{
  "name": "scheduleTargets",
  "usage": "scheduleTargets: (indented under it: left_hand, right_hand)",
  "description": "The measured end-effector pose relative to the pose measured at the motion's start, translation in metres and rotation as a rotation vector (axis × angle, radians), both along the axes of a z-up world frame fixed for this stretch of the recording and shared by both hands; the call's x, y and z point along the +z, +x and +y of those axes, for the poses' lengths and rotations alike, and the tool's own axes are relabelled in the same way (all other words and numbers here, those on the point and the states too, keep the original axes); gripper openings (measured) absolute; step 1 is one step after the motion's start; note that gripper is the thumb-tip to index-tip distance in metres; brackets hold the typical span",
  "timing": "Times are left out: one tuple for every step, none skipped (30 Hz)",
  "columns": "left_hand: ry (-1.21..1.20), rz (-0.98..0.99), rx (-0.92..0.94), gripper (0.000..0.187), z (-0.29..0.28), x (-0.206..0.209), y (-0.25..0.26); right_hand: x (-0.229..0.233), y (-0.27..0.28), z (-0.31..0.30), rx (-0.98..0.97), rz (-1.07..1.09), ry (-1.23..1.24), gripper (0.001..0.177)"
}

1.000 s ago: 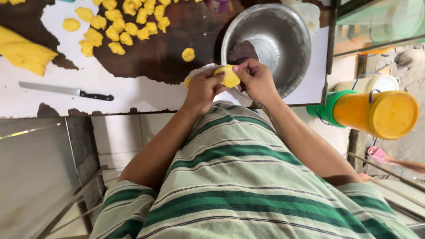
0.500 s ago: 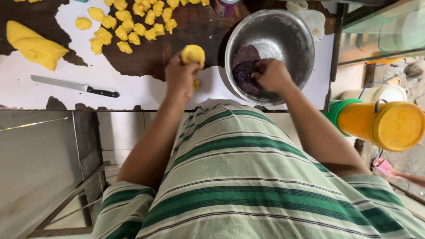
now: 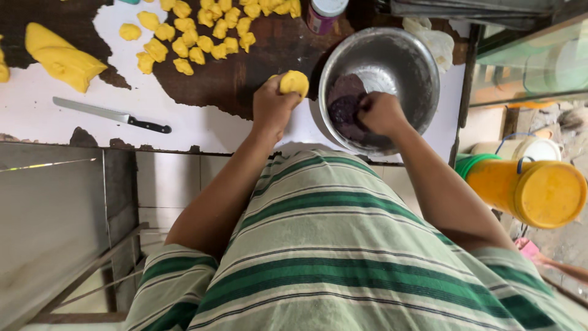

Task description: The person repeatedly takes small yellow dough pieces, flattens them, scoops a dark filling from a metal bowl, and encloses the filling to form stuffed balls. The finished items are placed on a wooden board next to many similar pieces.

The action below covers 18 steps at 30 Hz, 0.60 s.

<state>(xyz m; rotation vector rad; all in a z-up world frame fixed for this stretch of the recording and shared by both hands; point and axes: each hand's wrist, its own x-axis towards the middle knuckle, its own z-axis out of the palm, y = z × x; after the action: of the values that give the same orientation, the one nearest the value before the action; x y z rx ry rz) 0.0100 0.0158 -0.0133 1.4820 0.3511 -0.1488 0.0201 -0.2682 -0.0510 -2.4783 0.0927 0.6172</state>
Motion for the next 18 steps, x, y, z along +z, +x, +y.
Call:
scheduleTargets:
  left_hand:
    - [0.089, -0.033, -0.031, 0.042, 0.001, 0.004, 0.001]
    - [0.179, -0.061, -0.062, 0.04, 0.0, 0.008, 0.001]
    - [0.269, -0.088, -0.093, 0.038, -0.001, 0.011, 0.001]
    - [0.233, -0.07, -0.114, 0.04, -0.003, 0.014, 0.001]
    - [0.196, -0.052, -0.134, 0.041, -0.007, 0.016, 0.001]
    - [0.157, -0.034, -0.162, 0.043, -0.012, 0.017, 0.002]
    - [0.17, -0.07, -0.184, 0.043, -0.017, 0.017, 0.002]
    - [0.181, -0.108, -0.211, 0.044, -0.023, 0.016, 0.002]
    - [0.192, -0.146, -0.239, 0.044, -0.029, 0.015, 0.003]
    - [0.174, -0.183, -0.275, 0.044, -0.036, 0.015, 0.004]
    - [0.157, -0.22, -0.311, 0.044, -0.042, 0.014, 0.004]
    - [0.141, -0.257, -0.341, 0.044, -0.046, 0.013, 0.005]
    - [0.003, -0.253, -0.369, 0.045, -0.052, 0.012, 0.006]
    - [-0.131, -0.248, -0.391, 0.046, -0.056, 0.012, 0.009]
    - [-0.266, -0.243, -0.412, 0.047, -0.058, 0.012, 0.011]
    - [-0.338, -0.137, -0.396, 0.044, -0.059, 0.012, 0.012]
    - [-0.409, -0.03, -0.379, 0.042, -0.059, 0.013, 0.014]
    - [-0.479, 0.078, -0.364, 0.039, -0.058, 0.013, 0.015]
  right_hand:
    - [0.005, 0.0, -0.002, -0.071, 0.044, 0.08, 0.026]
    - [0.012, -0.001, -0.004, -0.152, 0.027, 0.281, 0.022]
    - [0.02, -0.002, -0.005, -0.233, 0.012, 0.482, 0.018]
    - [0.028, -0.005, -0.004, -0.322, -0.002, 0.681, 0.015]
    - [0.037, -0.006, -0.001, -0.403, 0.05, 0.832, 0.013]
    - [0.047, -0.007, 0.001, -0.492, 0.099, 0.979, 0.013]
    - [0.056, -0.007, 0.006, -0.582, 0.149, 1.127, 0.014]
    - [0.065, -0.008, 0.012, -0.544, 0.143, 1.138, 0.015]
    - [0.073, -0.01, 0.019, -0.506, 0.137, 1.15, 0.016]
    - [0.08, -0.01, 0.027, -0.466, 0.129, 1.161, 0.018]
    - [0.085, -0.012, 0.036, -0.402, -0.008, 1.001, 0.018]
    - [0.089, -0.012, 0.045, -0.332, -0.137, 0.839, 0.017]
    - [0.093, -0.012, 0.052, -0.263, -0.261, 0.674, 0.017]
    - [0.096, -0.013, 0.058, -0.226, -0.383, 0.587, 0.017]
    - [0.099, -0.015, 0.063, -0.187, -0.503, 0.498, 0.018]
    - [0.102, -0.018, 0.065, -0.146, -0.62, 0.408, 0.019]
    - [0.105, -0.02, 0.065, -0.085, -0.644, 0.386, 0.019]
    - [0.107, -0.023, 0.064, -0.028, -0.667, 0.363, 0.019]
